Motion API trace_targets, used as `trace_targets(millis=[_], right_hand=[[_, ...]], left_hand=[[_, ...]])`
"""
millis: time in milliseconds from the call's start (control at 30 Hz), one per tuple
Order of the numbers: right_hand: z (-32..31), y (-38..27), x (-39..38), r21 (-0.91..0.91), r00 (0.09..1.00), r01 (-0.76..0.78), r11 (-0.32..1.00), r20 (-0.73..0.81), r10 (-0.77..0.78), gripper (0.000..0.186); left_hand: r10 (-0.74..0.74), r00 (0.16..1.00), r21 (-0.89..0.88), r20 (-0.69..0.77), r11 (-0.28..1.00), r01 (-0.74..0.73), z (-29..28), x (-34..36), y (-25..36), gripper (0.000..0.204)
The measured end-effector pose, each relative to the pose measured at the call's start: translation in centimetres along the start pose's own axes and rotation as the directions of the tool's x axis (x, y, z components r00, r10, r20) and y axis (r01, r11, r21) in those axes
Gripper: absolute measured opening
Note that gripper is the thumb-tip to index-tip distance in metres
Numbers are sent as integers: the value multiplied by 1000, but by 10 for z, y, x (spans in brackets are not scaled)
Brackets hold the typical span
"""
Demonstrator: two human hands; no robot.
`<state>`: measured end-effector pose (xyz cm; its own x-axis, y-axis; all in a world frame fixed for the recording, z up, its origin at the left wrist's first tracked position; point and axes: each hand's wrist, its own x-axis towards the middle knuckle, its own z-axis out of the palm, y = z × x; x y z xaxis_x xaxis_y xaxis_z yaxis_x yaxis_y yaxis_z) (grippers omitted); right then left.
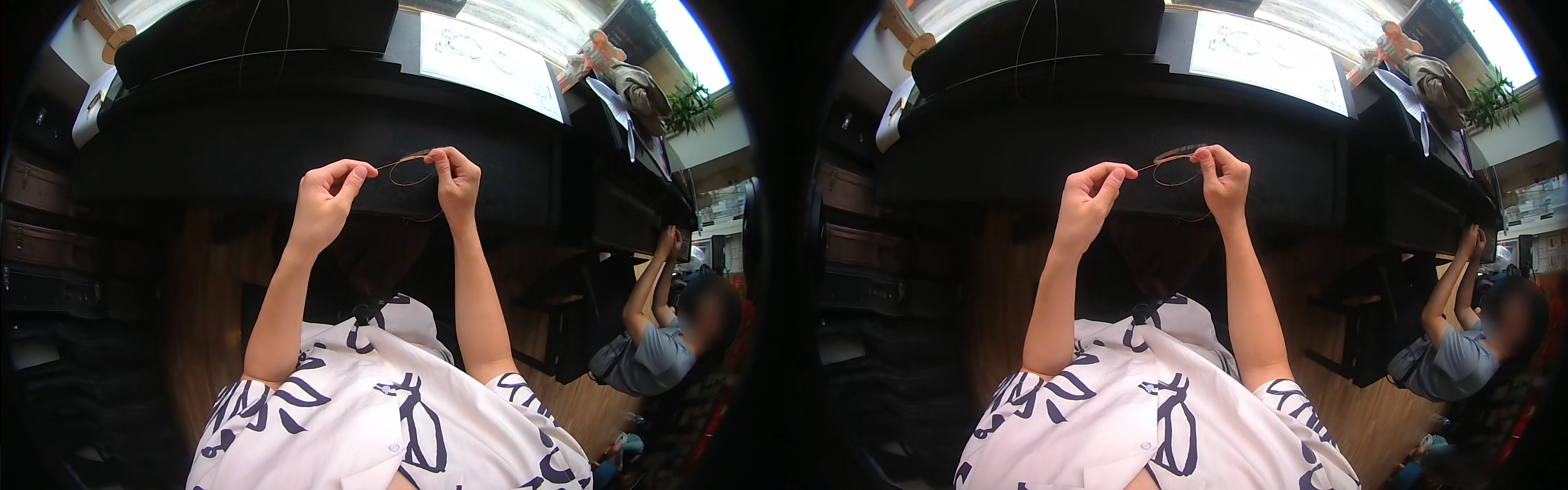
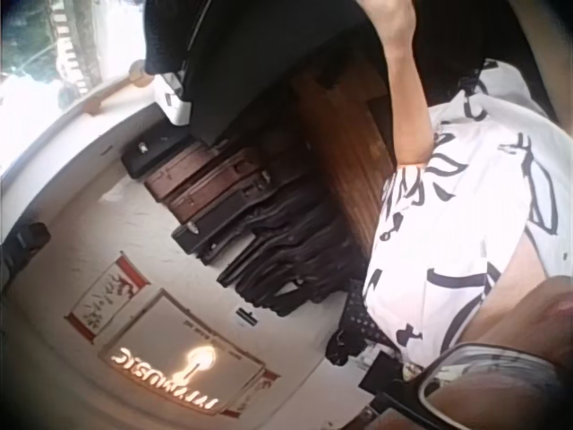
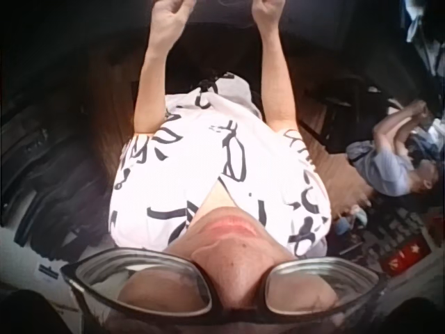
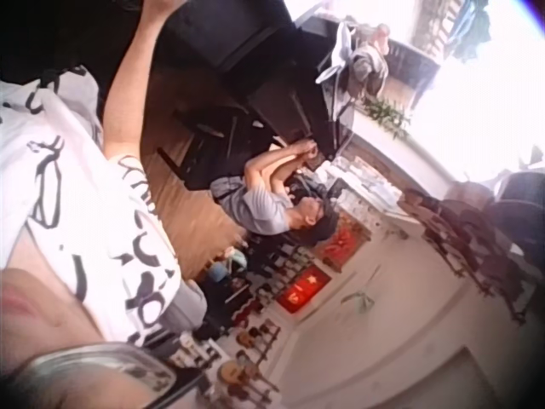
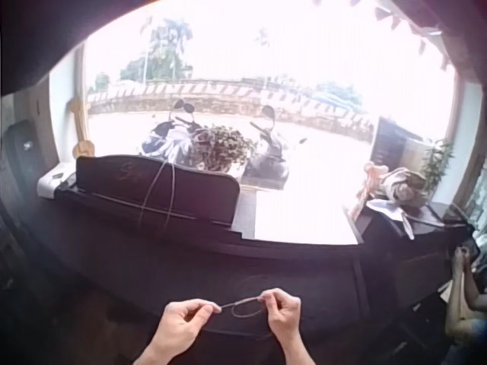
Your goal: The person sits on the floor and manipulates a thin metal wire by hand, bending it into a circular loop. They repeatedly adjust the shape of the loop and then place it on a black piano bench. The person then picks up a longer, thicker wire and begins to bend it into a larger loop.
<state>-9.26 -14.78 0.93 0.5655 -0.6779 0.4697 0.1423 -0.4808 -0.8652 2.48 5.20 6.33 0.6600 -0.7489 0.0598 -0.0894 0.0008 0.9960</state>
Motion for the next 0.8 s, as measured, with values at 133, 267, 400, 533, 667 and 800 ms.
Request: trace_targets(millis=[133,267,400,533,667,800], right_hand=[[-10,-9,-6,96,991,-105,990,97,95,24],[-22,-30,-26,108,962,-164,981,239,134,18],[-23,-53,-42,23,932,-171,985,327,154,14],[-34,-63,-60,-95,902,-154,984,394,179,13],[-45,-75,-89,115,894,-215,970,424,147,23],[-51,-75,-124,395,821,-487,779,510,255,47]], left_hand=[[-32,998,169,59,985,21,-17,-16,1,19],[-48,998,171,30,984,43,-29,-27,-4,20],[84,996,126,16,988,-85,-26,-34,-18,20],[-17,997,124,80,992,7,-24,-44,-5,19],[-108,962,-77,250,989,130,-19,-66,-16,19],[-79,892,-395,444,877,275,-3,-94,-37,20]])
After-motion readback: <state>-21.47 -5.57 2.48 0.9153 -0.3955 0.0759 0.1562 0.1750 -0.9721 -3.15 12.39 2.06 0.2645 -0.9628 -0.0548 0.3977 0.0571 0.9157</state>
